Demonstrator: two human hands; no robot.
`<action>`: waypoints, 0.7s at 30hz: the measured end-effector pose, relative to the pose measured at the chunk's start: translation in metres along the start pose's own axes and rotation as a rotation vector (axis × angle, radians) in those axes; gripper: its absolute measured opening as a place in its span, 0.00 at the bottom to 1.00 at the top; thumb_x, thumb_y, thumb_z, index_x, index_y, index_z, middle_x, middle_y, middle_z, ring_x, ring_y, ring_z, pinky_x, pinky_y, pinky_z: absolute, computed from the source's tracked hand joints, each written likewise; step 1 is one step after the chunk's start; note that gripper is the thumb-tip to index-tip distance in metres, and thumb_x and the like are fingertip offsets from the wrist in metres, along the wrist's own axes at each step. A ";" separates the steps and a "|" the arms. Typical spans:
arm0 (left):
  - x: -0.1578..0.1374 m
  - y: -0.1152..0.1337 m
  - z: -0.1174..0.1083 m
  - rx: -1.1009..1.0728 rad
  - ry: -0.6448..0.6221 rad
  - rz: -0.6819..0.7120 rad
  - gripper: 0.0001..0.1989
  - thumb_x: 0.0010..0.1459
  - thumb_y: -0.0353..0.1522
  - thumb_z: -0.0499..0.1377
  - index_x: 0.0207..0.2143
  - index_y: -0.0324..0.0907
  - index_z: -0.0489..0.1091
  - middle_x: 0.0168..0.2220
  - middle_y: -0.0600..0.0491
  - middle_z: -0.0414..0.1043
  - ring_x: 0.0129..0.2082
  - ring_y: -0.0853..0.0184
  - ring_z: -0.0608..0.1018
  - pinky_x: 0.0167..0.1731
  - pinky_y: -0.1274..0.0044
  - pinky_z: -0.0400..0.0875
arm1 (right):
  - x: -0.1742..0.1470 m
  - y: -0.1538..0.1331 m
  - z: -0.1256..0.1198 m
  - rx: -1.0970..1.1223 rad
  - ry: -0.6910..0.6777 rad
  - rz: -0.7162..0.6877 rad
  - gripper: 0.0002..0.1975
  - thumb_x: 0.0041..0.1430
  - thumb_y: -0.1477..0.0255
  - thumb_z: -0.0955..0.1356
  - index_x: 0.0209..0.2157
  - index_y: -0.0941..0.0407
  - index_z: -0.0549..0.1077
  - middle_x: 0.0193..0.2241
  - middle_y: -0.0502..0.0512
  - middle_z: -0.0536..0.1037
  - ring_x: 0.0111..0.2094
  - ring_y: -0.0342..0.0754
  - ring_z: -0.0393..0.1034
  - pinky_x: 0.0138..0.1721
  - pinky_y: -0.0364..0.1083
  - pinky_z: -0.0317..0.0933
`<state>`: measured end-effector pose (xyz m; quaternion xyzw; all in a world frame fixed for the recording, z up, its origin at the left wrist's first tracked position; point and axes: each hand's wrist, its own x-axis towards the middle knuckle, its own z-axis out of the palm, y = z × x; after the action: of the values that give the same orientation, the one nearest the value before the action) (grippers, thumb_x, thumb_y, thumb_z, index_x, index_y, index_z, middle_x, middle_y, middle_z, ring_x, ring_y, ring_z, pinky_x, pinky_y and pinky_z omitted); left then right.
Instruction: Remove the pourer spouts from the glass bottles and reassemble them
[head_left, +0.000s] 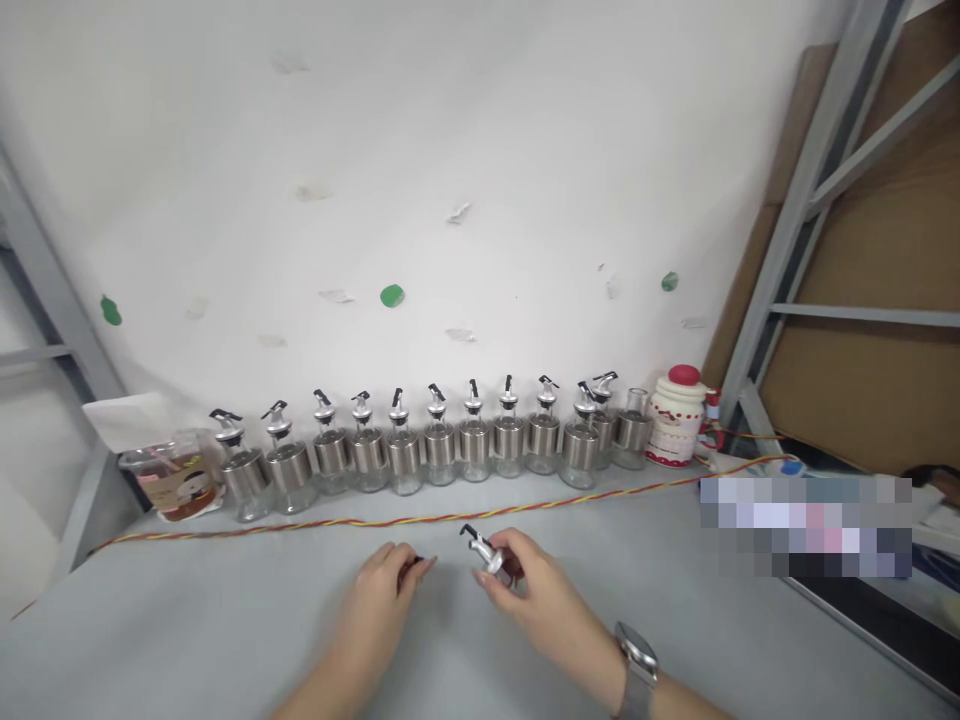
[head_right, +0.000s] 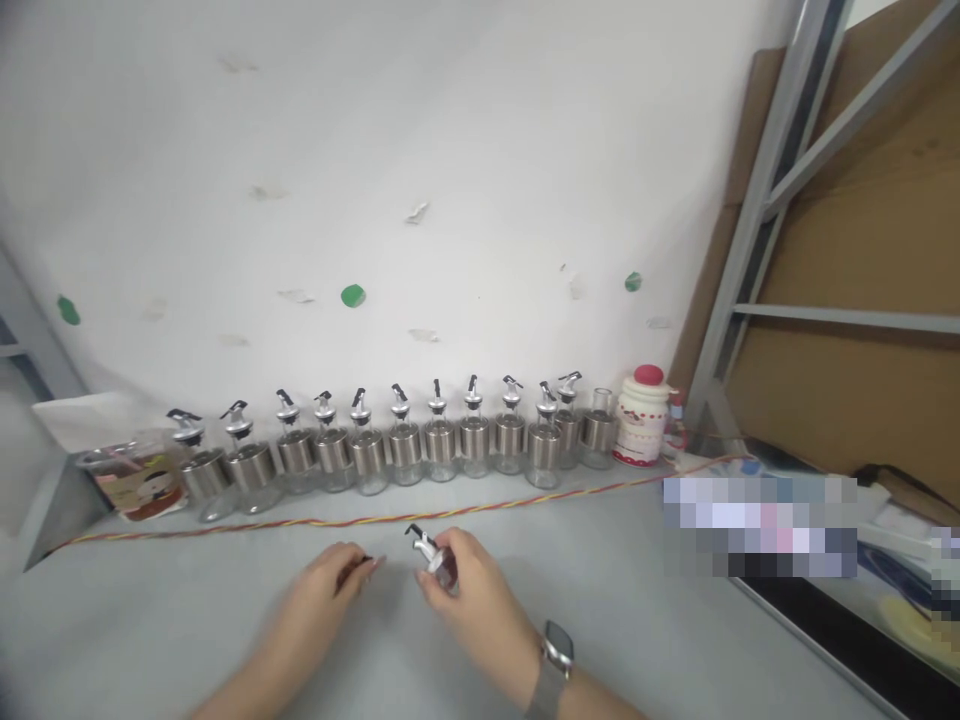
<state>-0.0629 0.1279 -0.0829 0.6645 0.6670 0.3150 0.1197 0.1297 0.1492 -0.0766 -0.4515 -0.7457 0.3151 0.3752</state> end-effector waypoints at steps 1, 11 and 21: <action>0.005 -0.004 0.000 0.028 0.019 0.015 0.10 0.55 0.36 0.50 0.24 0.43 0.65 0.27 0.54 0.67 0.30 0.64 0.70 0.32 0.75 0.61 | -0.001 0.000 0.001 -0.006 -0.011 -0.001 0.08 0.51 0.72 0.64 0.35 0.56 0.65 0.28 0.50 0.69 0.29 0.45 0.64 0.32 0.42 0.57; 0.006 -0.002 -0.002 0.024 0.025 0.080 0.13 0.57 0.37 0.48 0.40 0.43 0.67 0.33 0.52 0.66 0.35 0.64 0.70 0.38 0.72 0.63 | -0.008 0.002 0.004 -0.100 -0.069 -0.125 0.17 0.52 0.78 0.62 0.45 0.54 0.65 0.39 0.54 0.69 0.39 0.47 0.64 0.42 0.45 0.58; -0.019 0.016 -0.001 -0.157 -0.109 0.313 0.09 0.57 0.34 0.50 0.33 0.43 0.69 0.28 0.53 0.67 0.30 0.68 0.70 0.30 0.79 0.64 | -0.013 -0.006 0.003 -0.294 -0.056 -0.268 0.21 0.49 0.82 0.63 0.46 0.56 0.63 0.37 0.56 0.72 0.40 0.50 0.65 0.43 0.49 0.59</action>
<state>-0.0491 0.1084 -0.0774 0.7649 0.5213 0.3446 0.1565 0.1284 0.1348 -0.0768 -0.3893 -0.8473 0.1624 0.3226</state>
